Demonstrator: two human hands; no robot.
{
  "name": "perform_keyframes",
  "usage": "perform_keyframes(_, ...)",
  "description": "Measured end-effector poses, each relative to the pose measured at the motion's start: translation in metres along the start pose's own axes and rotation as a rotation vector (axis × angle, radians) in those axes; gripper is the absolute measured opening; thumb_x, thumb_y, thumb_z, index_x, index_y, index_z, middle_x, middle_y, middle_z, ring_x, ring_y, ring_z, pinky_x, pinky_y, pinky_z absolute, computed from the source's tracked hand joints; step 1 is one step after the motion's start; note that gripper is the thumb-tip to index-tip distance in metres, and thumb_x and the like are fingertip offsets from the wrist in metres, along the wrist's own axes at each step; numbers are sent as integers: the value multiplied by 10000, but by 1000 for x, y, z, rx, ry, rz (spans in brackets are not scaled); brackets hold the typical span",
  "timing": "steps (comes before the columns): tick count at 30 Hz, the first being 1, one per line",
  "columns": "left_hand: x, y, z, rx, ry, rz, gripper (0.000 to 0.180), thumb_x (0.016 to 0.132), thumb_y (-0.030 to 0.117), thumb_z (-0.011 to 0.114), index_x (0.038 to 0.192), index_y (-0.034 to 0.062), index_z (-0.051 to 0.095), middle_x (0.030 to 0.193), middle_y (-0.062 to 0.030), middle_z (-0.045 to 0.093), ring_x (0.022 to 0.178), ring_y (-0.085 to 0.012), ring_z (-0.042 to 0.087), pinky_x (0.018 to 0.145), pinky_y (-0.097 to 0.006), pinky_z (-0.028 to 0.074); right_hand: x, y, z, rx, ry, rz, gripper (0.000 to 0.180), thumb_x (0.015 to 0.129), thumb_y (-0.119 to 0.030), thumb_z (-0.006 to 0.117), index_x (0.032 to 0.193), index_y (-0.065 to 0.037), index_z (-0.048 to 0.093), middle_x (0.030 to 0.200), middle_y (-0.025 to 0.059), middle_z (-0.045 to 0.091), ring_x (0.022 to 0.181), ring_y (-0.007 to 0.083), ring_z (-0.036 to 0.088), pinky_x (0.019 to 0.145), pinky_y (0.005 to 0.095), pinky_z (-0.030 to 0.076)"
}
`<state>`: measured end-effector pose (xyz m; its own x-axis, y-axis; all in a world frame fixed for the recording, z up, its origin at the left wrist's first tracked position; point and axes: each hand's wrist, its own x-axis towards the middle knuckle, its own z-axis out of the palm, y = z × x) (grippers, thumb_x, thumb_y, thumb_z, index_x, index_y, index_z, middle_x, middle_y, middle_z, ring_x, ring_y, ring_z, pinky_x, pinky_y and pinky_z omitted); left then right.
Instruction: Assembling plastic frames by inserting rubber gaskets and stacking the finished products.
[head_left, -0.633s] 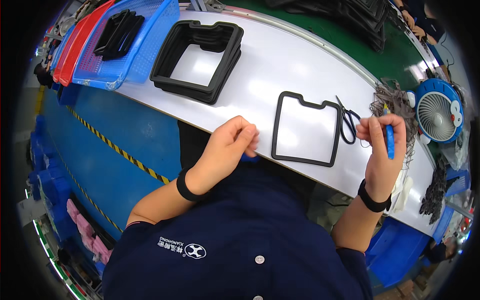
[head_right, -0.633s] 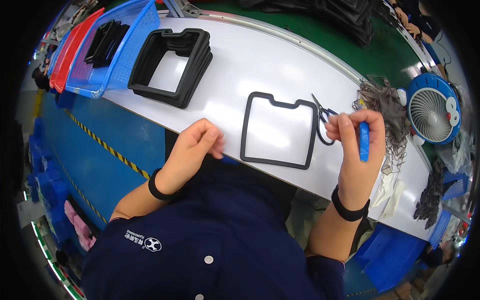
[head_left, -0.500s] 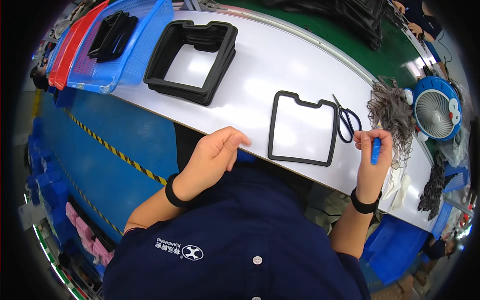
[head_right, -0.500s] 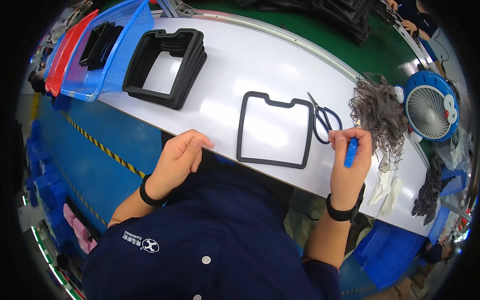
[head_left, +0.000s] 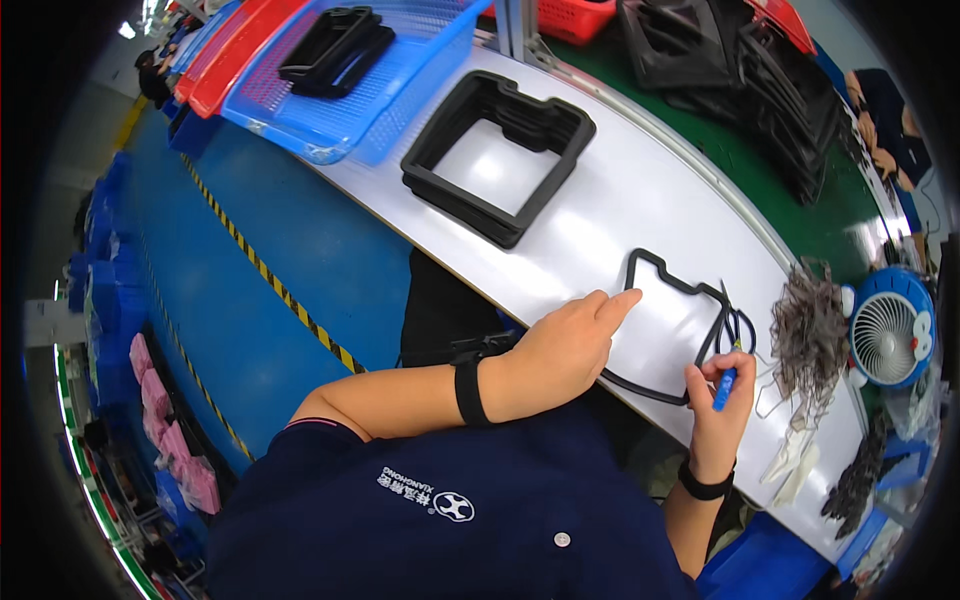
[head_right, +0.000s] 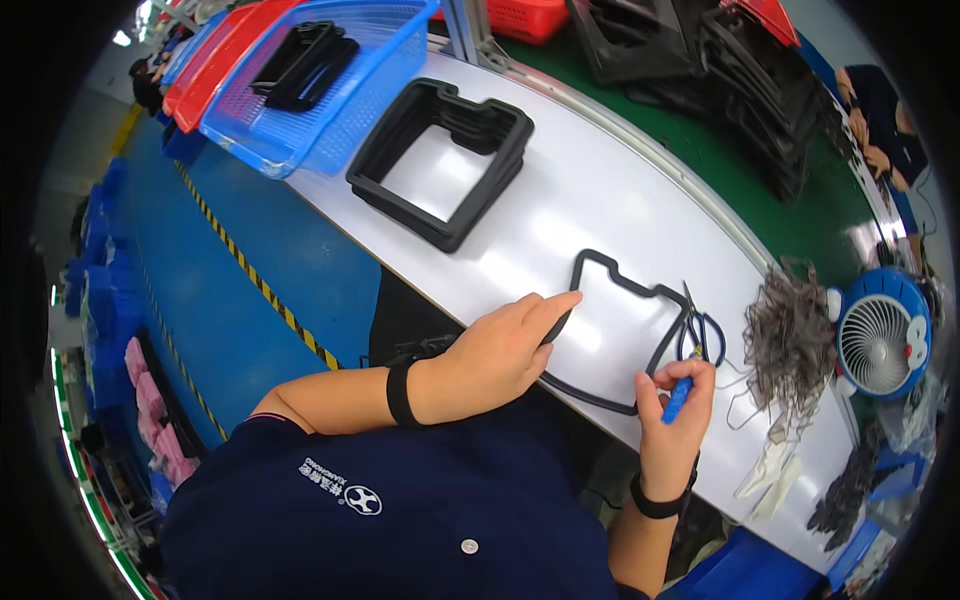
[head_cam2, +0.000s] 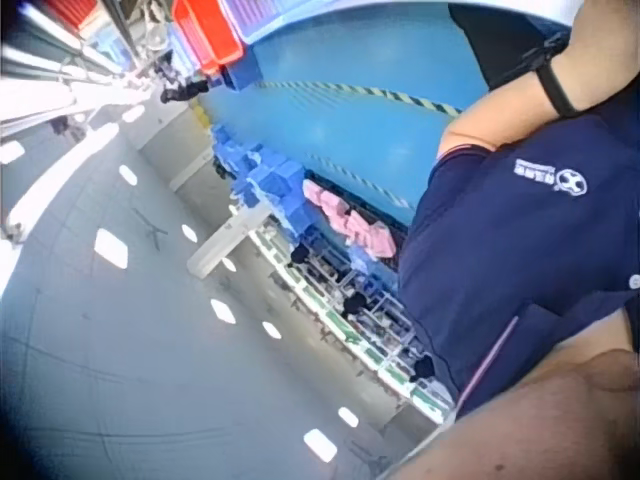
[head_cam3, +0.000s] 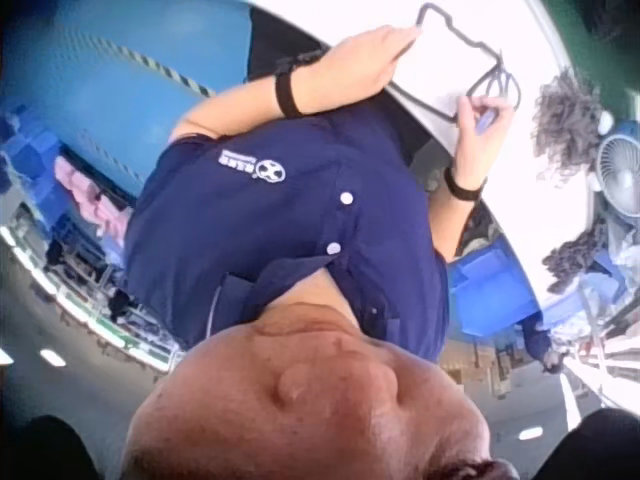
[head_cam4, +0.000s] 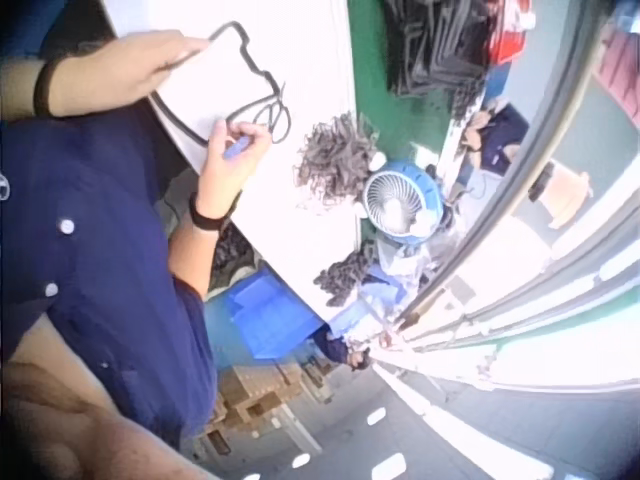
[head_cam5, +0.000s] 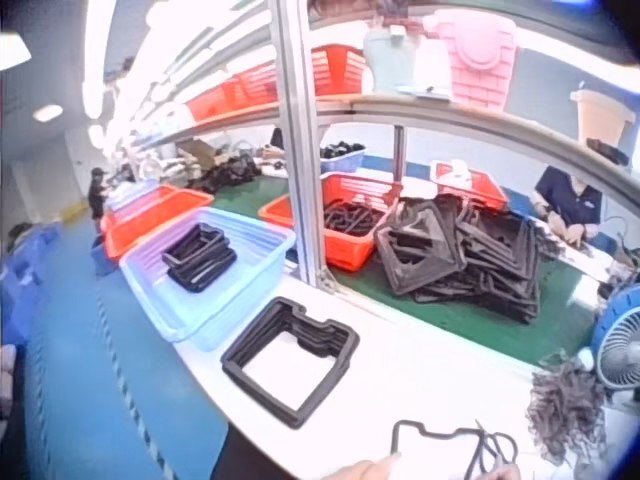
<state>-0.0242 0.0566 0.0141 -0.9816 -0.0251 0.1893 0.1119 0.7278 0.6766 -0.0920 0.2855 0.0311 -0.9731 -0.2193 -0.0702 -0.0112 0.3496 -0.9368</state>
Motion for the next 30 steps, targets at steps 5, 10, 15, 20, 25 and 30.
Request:
perform_keyframes(5, 4, 1, -83, -77, 376, -44, 553, 858, -44, 647, 1392, 38, 524, 923, -110, 553, 787, -235, 585, 735, -322, 508, 21, -65, 35, 389, -49, -96, 359, 846, 56, 701, 1067, -68, 447, 981, 50, 502, 780, 79, 535, 574, 198, 503)
perform_keyframes(10, 21, -42, -143, 158, 647, -25, 474, 855, -66, 641, 1316, 37, 600, 940, -108, 566, 806, -225, 582, 758, -317, 501, 49, -103, 112, 553, -196, -250, 342, 887, 42, 685, 1100, -52, 434, 1001, 68, 500, 829, 104, 564, 633, 250, 568)
perform_keyframes(15, 25, -109, -152, 480, 630, -172, 404, 891, -20, 627, 1290, 44, 618, 1018, -137, 606, 918, -275, 616, 828, -378, 505, 81, -92, 179, 476, -318, -189, 279, 905, -20, 701, 1048, -40, 462, 938, 63, 531, 776, 108, 578, 638, 256, 555)
perform_keyframes(20, 6, -103, -142, 343, 526, -1, 431, 883, 126, 707, 1300, 63, 617, 1291, -150, 579, 1266, -365, 519, 1080, -497, 381, 122, -70, 156, 228, -148, -392, 233, 920, -52, 695, 1020, -41, 485, 947, 68, 550, 767, 104, 569, 648, 244, 524)
perform_keyframes(25, -4, -124, -135, 333, 260, 74, 351, 917, 409, 650, 1052, 86, 667, 1338, -132, 539, 1398, -383, 391, 1187, -608, 158, 253, -65, 116, -237, 432, -621, 300, 876, -90, 730, 1082, -23, 523, 1008, 128, 587, 967, 262, 580, 877, 382, 492)
perform_keyframes(30, 3, -122, -141, 333, 252, 114, 401, 918, 463, 635, 1066, 90, 649, 1377, -152, 505, 1407, -393, 377, 1187, -630, 129, 316, -90, 111, -721, 537, -883, 287, 810, -63, 743, 1030, -58, 560, 1033, 117, 620, 1081, 360, 550, 910, 445, 467)
